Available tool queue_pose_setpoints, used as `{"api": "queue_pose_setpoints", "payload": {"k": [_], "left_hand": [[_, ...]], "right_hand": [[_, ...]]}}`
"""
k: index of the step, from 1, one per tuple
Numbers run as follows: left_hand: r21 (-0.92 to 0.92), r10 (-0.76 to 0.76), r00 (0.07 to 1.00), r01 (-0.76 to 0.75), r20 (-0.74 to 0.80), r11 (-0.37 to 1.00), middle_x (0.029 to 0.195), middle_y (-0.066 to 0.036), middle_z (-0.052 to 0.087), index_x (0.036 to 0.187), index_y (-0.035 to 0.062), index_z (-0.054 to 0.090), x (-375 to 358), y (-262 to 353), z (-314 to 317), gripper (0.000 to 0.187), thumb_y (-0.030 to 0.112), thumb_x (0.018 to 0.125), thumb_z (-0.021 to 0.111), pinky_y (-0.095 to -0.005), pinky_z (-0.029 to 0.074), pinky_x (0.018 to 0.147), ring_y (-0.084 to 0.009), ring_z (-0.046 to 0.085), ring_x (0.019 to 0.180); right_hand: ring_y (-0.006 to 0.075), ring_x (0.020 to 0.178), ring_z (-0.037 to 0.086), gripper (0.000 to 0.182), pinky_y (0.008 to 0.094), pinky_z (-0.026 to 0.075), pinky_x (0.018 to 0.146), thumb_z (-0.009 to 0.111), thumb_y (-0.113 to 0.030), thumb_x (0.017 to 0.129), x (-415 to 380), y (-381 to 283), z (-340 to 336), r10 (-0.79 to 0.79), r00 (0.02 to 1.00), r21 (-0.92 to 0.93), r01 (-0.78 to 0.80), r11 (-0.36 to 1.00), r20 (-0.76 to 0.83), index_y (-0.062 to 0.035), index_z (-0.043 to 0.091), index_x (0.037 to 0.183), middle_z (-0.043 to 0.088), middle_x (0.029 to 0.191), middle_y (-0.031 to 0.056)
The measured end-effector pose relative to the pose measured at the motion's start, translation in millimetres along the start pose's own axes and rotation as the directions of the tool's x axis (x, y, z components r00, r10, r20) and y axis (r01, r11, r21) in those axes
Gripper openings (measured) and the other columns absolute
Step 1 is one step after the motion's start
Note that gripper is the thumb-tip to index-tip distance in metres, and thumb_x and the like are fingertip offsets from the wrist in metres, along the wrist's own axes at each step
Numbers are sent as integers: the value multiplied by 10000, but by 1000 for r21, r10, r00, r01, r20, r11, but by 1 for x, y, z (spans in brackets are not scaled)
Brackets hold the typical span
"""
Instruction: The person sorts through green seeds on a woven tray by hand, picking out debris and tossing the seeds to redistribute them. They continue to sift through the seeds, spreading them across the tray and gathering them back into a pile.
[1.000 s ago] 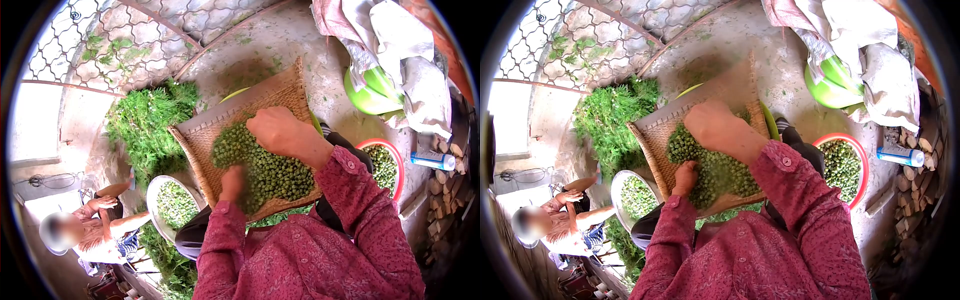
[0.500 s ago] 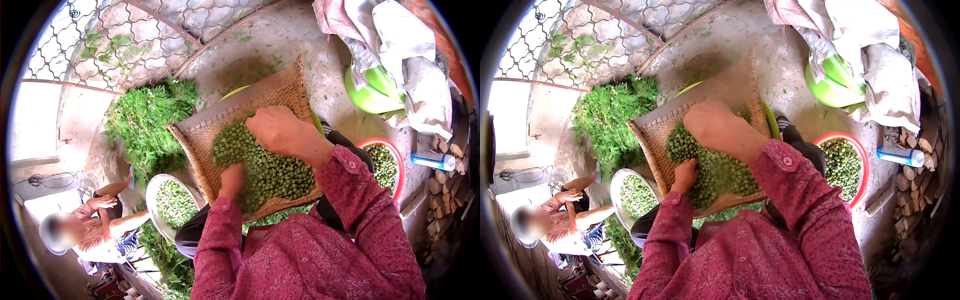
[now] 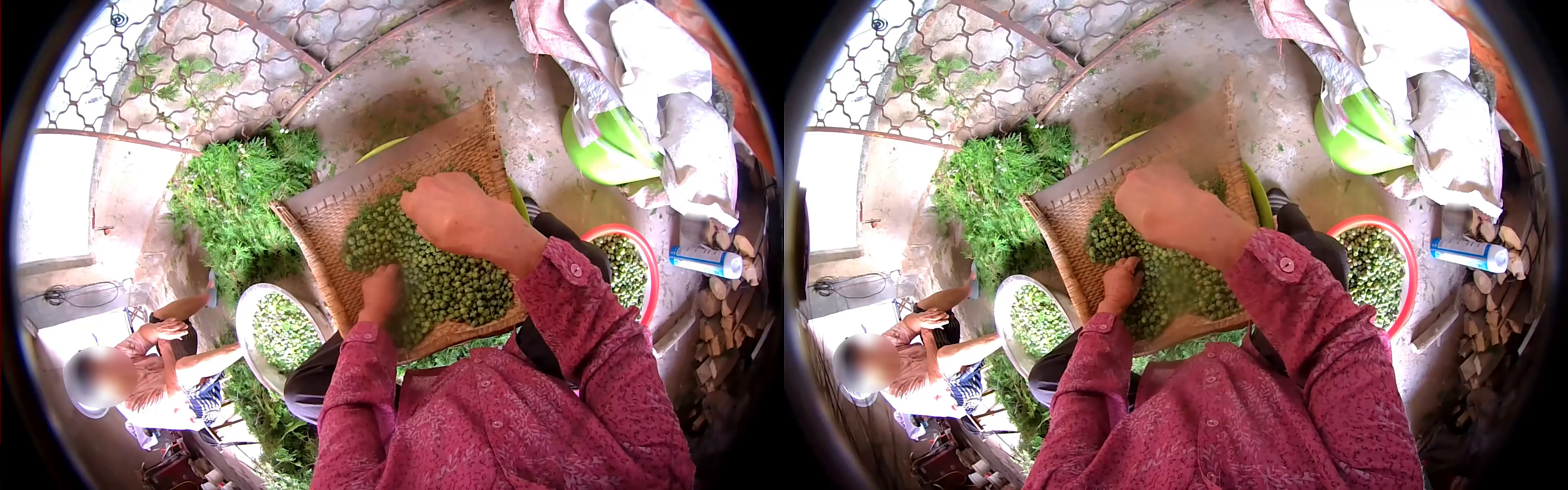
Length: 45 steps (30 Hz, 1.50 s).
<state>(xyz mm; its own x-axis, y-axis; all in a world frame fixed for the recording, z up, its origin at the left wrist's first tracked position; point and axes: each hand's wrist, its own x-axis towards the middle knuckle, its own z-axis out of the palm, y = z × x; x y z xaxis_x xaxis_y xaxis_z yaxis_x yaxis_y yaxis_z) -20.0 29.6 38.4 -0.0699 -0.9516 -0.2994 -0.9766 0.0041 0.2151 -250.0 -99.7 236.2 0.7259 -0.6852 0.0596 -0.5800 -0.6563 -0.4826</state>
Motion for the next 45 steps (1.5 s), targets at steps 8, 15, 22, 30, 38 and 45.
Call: {"api": "queue_pose_setpoints", "payload": {"k": [8,15,22,30,38,45], "left_hand": [[42,95,983,-90,-155,995,801,-118,567,823,107,572,7,0,14,95,113,762,499,-423,468,561,-326,582,661],[-57,-26,987,17,-161,998,832,-163,540,794,53,540,7,10,6,75,66,723,562,-440,456,631,-356,554,725],[-614,-321,931,152,-174,775,635,-28,538,761,10,514,-7,-45,16,46,-36,761,516,-241,437,469,-114,560,522],[-740,-158,987,100,-8,665,672,-16,555,828,6,581,-14,-16,32,111,-56,757,522,-215,411,470,-83,518,522],[-331,-41,982,-23,-185,943,784,-173,626,803,25,671,-4,21,23,144,92,690,612,-367,494,638,-304,614,653],[-354,-288,954,243,-80,903,662,-163,620,719,13,670,-3,46,18,176,164,630,649,-375,490,640,-308,613,647]], "right_hand": [[338,745,575,85,443,449,666,523,-122,730,-1,4,6,-49,995,51,53,997,-89,-41,545,746,572,723,153],[340,740,575,84,443,450,664,511,-114,732,1,3,1,1,1000,46,0,999,-24,-40,550,728,575,722,155],[342,745,585,87,440,457,668,512,-106,731,0,4,3,10,1000,17,-9,1000,-17,-36,563,729,588,717,157],[339,770,595,96,442,461,682,542,-104,707,0,2,-1,41,999,16,-41,999,29,-29,585,748,604,743,165],[338,731,591,85,437,463,660,520,-109,718,-1,5,3,2,999,48,0,999,-54,-39,568,716,590,705,158],[334,729,592,80,433,464,659,529,-110,718,0,4,3,-9,999,42,11,999,-37,-40,568,718,589,707,155]]}}
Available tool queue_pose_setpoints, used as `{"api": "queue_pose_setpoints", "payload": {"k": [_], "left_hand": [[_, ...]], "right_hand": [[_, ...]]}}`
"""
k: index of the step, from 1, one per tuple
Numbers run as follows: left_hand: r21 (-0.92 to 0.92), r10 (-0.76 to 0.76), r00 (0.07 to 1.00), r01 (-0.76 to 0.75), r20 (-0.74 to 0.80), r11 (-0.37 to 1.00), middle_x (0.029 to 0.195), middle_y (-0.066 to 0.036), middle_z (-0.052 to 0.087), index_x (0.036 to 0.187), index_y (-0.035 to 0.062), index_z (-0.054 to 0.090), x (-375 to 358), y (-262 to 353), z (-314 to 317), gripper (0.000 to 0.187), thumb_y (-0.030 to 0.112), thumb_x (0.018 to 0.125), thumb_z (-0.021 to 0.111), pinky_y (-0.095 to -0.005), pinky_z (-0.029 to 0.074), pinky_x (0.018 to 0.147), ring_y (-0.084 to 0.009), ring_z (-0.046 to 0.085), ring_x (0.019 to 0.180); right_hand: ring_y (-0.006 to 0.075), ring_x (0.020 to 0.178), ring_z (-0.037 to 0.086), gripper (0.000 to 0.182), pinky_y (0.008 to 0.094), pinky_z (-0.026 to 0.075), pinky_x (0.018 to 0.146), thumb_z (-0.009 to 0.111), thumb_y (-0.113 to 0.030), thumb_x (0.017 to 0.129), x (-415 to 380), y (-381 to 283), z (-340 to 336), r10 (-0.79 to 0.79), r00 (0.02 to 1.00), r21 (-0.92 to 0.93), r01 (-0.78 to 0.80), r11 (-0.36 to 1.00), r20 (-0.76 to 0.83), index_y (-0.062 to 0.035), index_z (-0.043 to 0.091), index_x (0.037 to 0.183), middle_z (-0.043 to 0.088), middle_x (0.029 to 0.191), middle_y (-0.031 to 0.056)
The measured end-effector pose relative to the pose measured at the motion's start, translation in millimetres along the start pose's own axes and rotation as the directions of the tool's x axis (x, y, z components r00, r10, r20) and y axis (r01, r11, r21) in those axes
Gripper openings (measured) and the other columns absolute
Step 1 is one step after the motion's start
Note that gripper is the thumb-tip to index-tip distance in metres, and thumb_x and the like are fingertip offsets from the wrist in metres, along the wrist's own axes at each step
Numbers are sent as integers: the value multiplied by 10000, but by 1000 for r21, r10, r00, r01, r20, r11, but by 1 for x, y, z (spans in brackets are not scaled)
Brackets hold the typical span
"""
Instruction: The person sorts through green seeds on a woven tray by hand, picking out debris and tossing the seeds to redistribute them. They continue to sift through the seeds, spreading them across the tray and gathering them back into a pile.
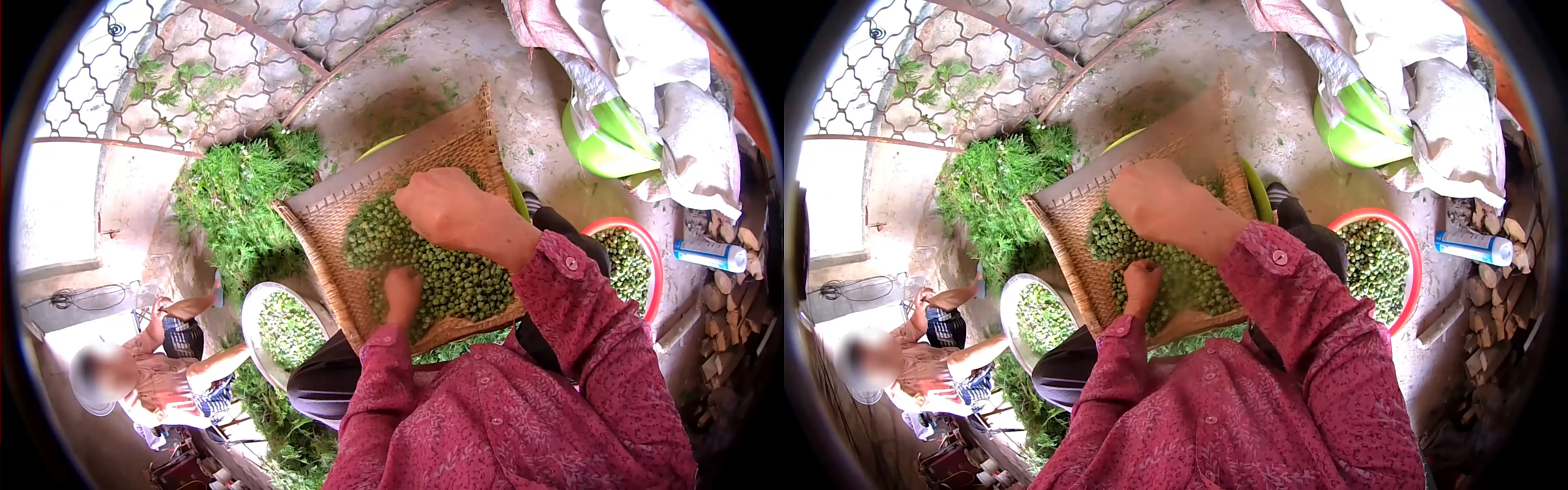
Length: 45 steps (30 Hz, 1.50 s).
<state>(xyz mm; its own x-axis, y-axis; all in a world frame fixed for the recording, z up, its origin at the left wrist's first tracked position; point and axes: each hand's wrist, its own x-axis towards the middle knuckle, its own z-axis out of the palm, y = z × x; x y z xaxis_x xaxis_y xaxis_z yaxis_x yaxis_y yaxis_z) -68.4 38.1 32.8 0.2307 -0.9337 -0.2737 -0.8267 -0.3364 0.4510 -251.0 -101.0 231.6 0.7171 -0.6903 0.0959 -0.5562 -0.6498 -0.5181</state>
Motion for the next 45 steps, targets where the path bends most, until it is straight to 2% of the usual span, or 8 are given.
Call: {"api": "queue_pose_setpoints", "payload": {"k": [8,11,17,26,33,38,41,45], "left_hand": [[76,-31,998,35,-50,997,667,-170,617,701,20,668,1,2,7,169,165,624,627,-390,487,656,-337,597,641],[178,92,985,-66,-145,982,688,-171,617,703,16,657,-1,-2,14,169,167,642,611,-398,483,664,-351,587,659],[-134,-70,995,60,-73,989,725,-164,603,712,1,624,3,-12,10,150,140,691,573,-359,467,651,-288,590,676],[-181,-44,996,28,-83,983,693,-124,604,803,0,601,3,-26,2,147,105,701,590,-327,468,649,-229,588,649],[-36,-55,994,52,-90,998,712,-144,627,850,18,630,9,-19,15,222,171,688,619,-350,476,659,-275,607,670],[75,-11,998,15,-61,997,697,-162,615,794,0,600,7,-11,13,215,185,688,624,-366,475,662,-279,607,661],[-196,-12,990,-15,-137,980,661,-126,605,759,-2,575,2,-30,4,142,129,717,607,-333,468,569,-212,583,579],[-515,-210,977,158,-44,843,639,-54,576,767,15,574,10,-91,-12,35,46,752,578,-245,410,460,-112,516,508]], "right_hand": [[332,731,592,81,429,463,660,537,-112,716,-1,-3,-2,0,1000,8,0,1000,-6,-38,566,703,588,704,154],[336,730,591,85,432,461,654,535,-115,716,-2,0,-1,-9,1000,12,10,1000,-29,-38,568,702,589,706,158],[341,723,587,90,438,456,649,526,-117,718,-3,-1,-4,0,1000,14,1,1000,-18,-39,565,694,587,698,157],[343,733,594,92,439,463,665,530,-107,708,-4,-2,-4,0,998,38,2,999,-57,-32,584,698,595,704,168],[343,733,594,89,439,463,667,526,-99,709,1,-5,-2,30,999,13,-30,999,23,-30,581,705,594,703,169],[348,728,591,84,442,462,663,524,-97,711,-2,-1,5,-39,994,23,41,999,-104,-30,574,700,590,703,168],[350,727,588,85,445,461,660,525,-101,713,-3,1,6,-53,987,50,62,997,-150,-31,573,700,589,703,168],[351,728,585,82,450,458,659,532,-105,712,-5,0,6,-65,984,58,75,995,-165,-36,575,707,588,705,167]]}}
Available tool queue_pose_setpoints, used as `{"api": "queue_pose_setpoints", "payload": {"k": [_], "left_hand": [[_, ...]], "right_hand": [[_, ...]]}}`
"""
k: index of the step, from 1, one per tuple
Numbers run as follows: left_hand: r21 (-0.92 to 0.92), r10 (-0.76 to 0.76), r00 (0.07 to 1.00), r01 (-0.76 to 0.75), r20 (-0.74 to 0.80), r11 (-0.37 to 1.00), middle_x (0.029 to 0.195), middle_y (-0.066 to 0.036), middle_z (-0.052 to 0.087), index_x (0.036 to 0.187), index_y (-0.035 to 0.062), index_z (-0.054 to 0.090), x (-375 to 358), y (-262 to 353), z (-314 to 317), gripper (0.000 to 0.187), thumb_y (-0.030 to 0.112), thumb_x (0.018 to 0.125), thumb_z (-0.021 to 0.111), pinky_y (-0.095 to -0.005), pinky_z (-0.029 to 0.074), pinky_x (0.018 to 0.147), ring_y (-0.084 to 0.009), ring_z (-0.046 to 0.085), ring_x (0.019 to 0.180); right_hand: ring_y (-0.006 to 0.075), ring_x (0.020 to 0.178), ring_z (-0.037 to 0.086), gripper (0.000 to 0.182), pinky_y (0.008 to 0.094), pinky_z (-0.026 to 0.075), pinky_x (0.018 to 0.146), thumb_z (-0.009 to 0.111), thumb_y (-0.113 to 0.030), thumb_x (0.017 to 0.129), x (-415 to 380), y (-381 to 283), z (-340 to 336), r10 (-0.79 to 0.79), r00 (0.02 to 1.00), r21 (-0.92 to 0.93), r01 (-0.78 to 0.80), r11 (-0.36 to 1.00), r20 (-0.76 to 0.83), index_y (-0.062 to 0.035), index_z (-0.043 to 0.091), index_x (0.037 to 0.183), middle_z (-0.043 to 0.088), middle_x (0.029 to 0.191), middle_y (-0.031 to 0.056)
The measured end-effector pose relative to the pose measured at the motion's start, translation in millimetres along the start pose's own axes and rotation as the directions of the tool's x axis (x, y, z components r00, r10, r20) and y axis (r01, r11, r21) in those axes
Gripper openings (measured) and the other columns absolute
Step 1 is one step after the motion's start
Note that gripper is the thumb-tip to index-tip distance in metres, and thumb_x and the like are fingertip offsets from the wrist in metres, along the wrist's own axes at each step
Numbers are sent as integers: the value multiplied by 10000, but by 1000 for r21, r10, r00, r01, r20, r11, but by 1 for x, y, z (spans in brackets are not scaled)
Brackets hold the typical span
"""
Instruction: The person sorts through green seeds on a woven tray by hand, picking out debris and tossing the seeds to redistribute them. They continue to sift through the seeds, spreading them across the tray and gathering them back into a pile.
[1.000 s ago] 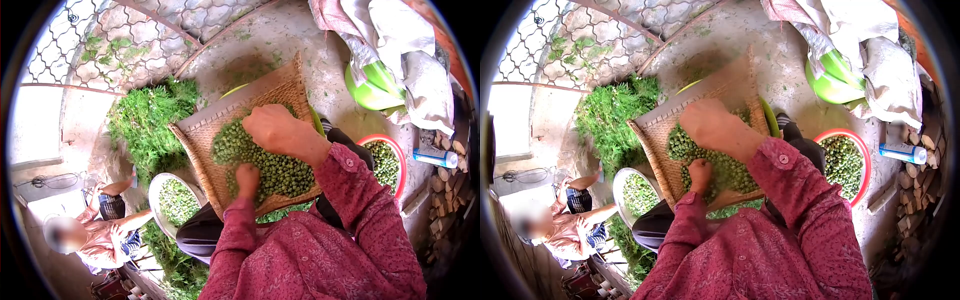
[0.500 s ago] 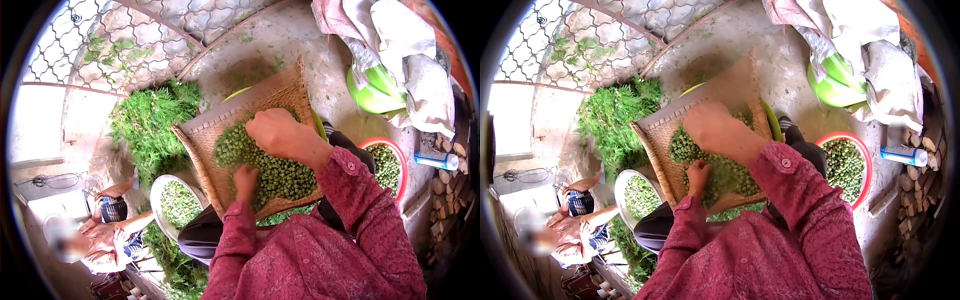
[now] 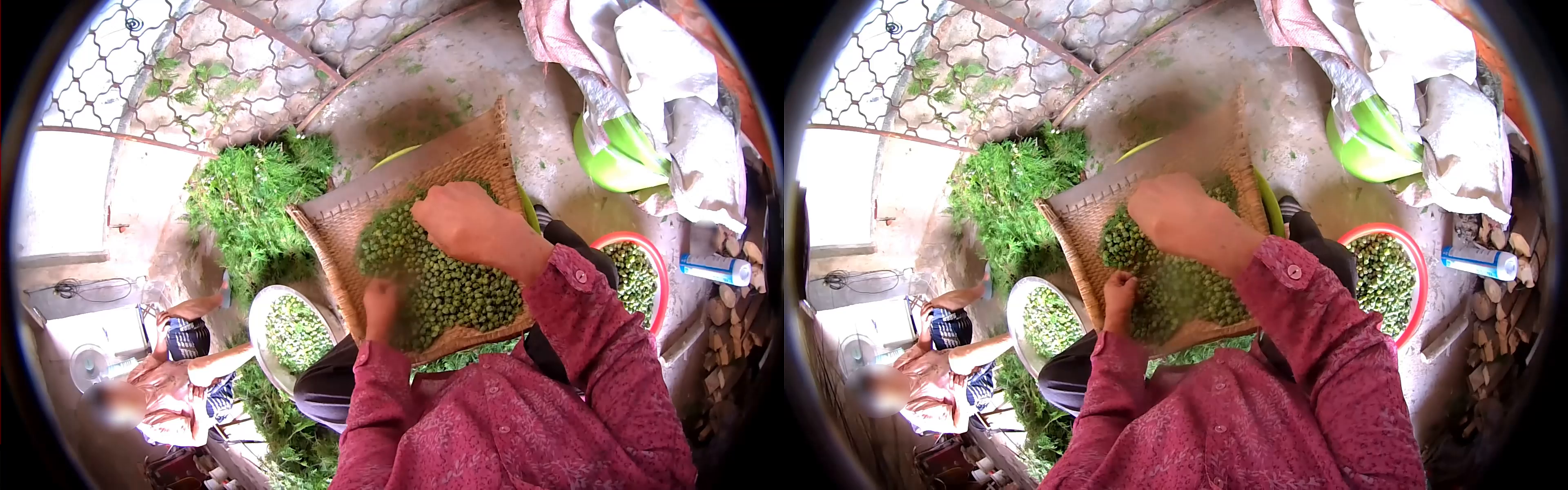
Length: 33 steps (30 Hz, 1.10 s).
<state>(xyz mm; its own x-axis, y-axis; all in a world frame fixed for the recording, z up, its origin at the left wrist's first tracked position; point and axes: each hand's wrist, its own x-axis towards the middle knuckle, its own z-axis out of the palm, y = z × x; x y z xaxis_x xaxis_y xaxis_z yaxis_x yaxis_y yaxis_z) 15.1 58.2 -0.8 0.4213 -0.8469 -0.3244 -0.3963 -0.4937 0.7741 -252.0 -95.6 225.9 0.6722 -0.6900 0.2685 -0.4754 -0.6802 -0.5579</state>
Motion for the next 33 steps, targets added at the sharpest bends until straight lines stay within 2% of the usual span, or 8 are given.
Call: {"api": "queue_pose_setpoints", "payload": {"k": [5,8,11,14,23,29,32,33], "left_hand": [[-59,59,998,-58,4,997,647,-26,579,818,7,611,1,8,-3,77,15,749,579,-232,417,472,-96,516,522],[259,494,861,-507,118,822,677,-78,614,834,14,643,3,14,9,114,41,737,590,-296,468,562,-178,574,589],[539,409,891,-446,195,715,730,-148,625,819,27,658,-2,33,19,138,110,715,620,-360,479,677,-285,603,708],[634,254,954,-294,157,715,764,-193,613,814,36,663,-9,58,28,184,182,704,635,-400,469,711,-345,587,765],[695,143,990,-111,12,711,799,-193,608,815,25,618,-8,52,43,182,184,729,601,-428,471,678,-350,593,739],[803,196,980,-106,-14,586,779,-173,585,770,22,544,-13,65,49,152,165,776,492,-420,477,646,-361,582,706],[708,90,995,-96,47,700,758,-170,579,759,22,536,-26,108,26,116,134,772,507,-404,470,613,-346,583,684],[659,156,986,-159,63,735,757,-173,582,796,28,543,-27,106,16,135,158,788,506,-418,463,623,-355,579,699]], "right_hand": [[352,728,584,76,455,455,658,546,-109,705,3,-3,0,22,996,-36,-19,999,86,-39,576,706,588,707,167],[328,712,602,104,424,476,628,519,-90,697,4,-4,-3,38,993,-83,-29,996,116,-46,613,693,610,728,148],[341,718,593,80,438,466,643,535,-97,697,7,-6,-6,90,978,-101,-72,992,187,-43,593,702,598,715,156],[355,726,584,72,452,457,658,544,-104,700,8,-4,-3,99,979,-82,-86,993,180,-37,572,703,586,699,167],[351,727,588,77,451,458,657,529,-100,706,5,-3,-2,59,993,-33,-56,998,101,-34,568,700,585,692,170],[347,738,591,81,446,462,662,528,-96,711,4,-3,-5,56,993,-51,-51,997,99,-29,570,700,588,701,172],[346,743,591,84,445,463,661,529,-99,714,3,0,-5,40,997,-38,-38,999,67,-28,573,706,590,707,173],[346,746,591,85,444,463,661,530,-100,714,2,0,-5,35,998,-28,-34,999,55,-28,575,707,591,710,173]]}}
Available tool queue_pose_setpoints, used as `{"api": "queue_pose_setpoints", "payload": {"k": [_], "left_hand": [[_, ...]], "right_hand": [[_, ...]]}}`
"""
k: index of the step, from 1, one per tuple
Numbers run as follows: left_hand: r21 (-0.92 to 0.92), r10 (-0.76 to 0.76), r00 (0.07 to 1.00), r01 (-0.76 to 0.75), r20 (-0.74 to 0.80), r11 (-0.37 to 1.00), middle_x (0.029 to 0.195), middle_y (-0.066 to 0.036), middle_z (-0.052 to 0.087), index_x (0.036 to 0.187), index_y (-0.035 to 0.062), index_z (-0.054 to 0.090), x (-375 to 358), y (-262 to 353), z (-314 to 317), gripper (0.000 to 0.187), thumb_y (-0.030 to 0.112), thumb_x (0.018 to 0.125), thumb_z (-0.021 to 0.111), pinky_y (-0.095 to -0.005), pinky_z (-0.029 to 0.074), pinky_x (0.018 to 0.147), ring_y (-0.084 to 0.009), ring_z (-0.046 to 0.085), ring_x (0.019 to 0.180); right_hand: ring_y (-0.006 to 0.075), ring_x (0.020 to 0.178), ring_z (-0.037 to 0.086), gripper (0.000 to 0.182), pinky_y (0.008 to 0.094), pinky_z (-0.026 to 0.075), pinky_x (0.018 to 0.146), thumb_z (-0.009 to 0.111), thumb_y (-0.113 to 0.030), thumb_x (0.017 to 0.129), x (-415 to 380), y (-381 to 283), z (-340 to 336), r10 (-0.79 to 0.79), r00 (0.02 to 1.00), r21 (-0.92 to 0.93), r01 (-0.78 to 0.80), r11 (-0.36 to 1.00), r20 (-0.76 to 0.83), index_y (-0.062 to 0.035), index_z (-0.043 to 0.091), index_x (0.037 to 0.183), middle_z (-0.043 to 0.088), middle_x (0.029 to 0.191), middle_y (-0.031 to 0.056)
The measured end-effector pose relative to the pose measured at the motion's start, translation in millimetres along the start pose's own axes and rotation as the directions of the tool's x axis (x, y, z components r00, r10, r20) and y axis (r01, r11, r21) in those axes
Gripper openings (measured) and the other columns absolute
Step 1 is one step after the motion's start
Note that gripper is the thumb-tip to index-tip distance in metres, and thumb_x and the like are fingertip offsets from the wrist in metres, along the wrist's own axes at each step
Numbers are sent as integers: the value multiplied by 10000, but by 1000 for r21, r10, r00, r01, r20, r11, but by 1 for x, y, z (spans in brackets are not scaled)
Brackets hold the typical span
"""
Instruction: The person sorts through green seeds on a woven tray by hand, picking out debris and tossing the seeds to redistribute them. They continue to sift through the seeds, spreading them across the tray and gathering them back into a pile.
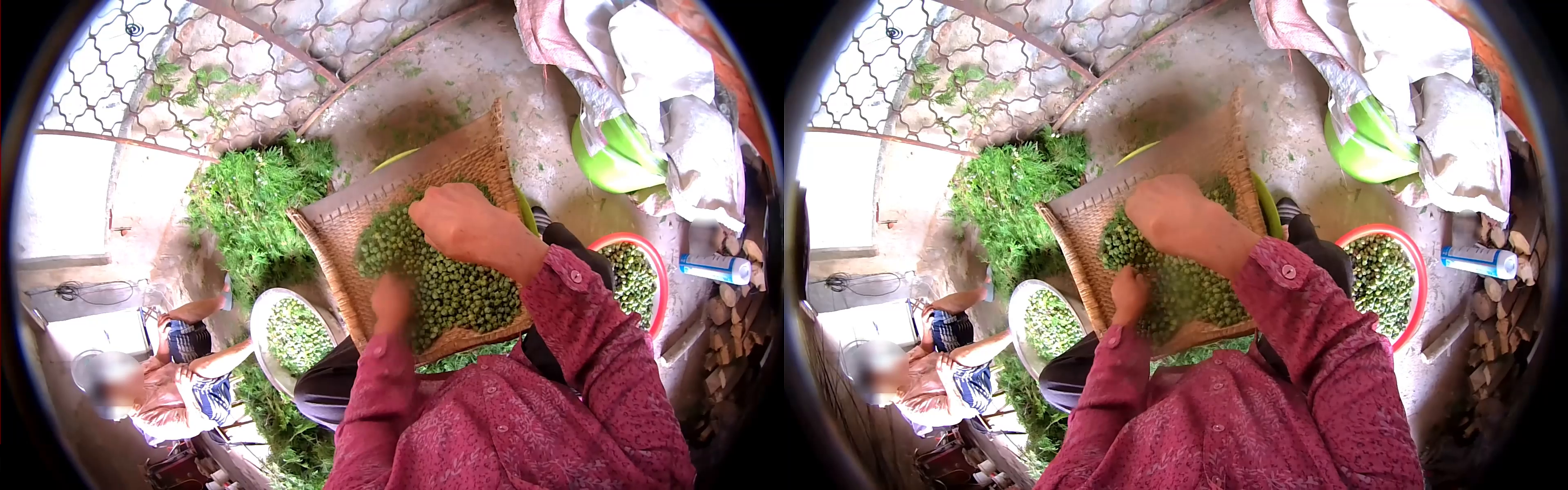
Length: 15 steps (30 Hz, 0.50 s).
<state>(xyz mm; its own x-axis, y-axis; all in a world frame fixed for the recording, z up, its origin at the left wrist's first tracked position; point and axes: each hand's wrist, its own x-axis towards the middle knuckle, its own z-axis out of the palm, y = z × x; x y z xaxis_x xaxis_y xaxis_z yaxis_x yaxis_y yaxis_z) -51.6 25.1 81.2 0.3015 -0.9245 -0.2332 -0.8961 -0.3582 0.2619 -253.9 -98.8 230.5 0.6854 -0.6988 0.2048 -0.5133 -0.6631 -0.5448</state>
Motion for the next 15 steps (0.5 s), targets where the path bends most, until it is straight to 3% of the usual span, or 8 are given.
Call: {"api": "queue_pose_setpoints", "payload": {"k": [2,4,5,6,8,12,14,15], "left_hand": [[-118,112,991,-121,-74,986,753,-177,588,868,39,557,-18,-22,-10,181,205,820,504,-446,450,643,-373,571,729],[-260,103,994,-87,45,962,747,-152,570,787,23,537,-52,-13,-36,56,44,747,570,-374,436,611,-314,570,709],[-355,181,970,-113,165,928,766,-145,577,790,20,539,-73,-17,-40,58,44,752,576,-369,440,624,-302,573,726],[-450,267,924,-123,272,885,785,-138,584,793,17,541,-94,-20,-42,60,43,757,582,-363,444,637,-291,575,742],[-517,505,778,-278,373,810,760,-173,563,874,15,528,-126,-11,-50,155,152,804,555,-424,448,606,-362,562,686],[-277,455,796,-368,399,887,786,-156,572,893,38,532,-161,-22,6,203,207,796,592,-422,449,600,-353,571,691],[-156,430,806,-403,406,902,800,-148,577,902,50,534,-166,-20,20,228,234,792,610,-422,450,597,-349,576,694],[-221,470,806,-416,360,882,792,-152,572,905,53,535,-165,-16,16,229,236,791,612,-424,449,593,-348,576,691]], "right_hand": [[347,743,589,83,445,462,658,529,-100,716,-1,0,-1,13,1000,-11,-13,1000,7,-31,572,703,590,708,171],[338,728,588,78,435,464,644,519,-86,708,-2,0,0,-12,1000,-33,12,999,-23,-34,577,700,589,712,162],[328,714,588,81,424,466,631,510,-73,699,-3,2,3,-42,998,-48,39,998,-57,-37,583,700,589,718,155],[318,700,589,91,413,468,618,500,-59,690,-4,2,5,-71,993,-64,65,996,-91,-39,589,700,589,723,147],[319,693,590,93,415,470,614,502,-51,689,-5,0,2,-74,994,-52,70,996,-80,-36,594,693,588,722,149],[346,736,580,80,447,455,662,552,-113,713,-3,-3,2,-3,998,-39,6,999,60,-33,556,712,579,705,162],[346,736,580,81,447,455,663,560,-109,706,-6,-2,5,-23,999,-31,24,999,29,-29,554,711,579,704,162],[347,737,580,82,447,455,663,564,-107,702,-5,-2,5,-34,999,-28,34,999,13,-26,553,710,579,703,162]]}}
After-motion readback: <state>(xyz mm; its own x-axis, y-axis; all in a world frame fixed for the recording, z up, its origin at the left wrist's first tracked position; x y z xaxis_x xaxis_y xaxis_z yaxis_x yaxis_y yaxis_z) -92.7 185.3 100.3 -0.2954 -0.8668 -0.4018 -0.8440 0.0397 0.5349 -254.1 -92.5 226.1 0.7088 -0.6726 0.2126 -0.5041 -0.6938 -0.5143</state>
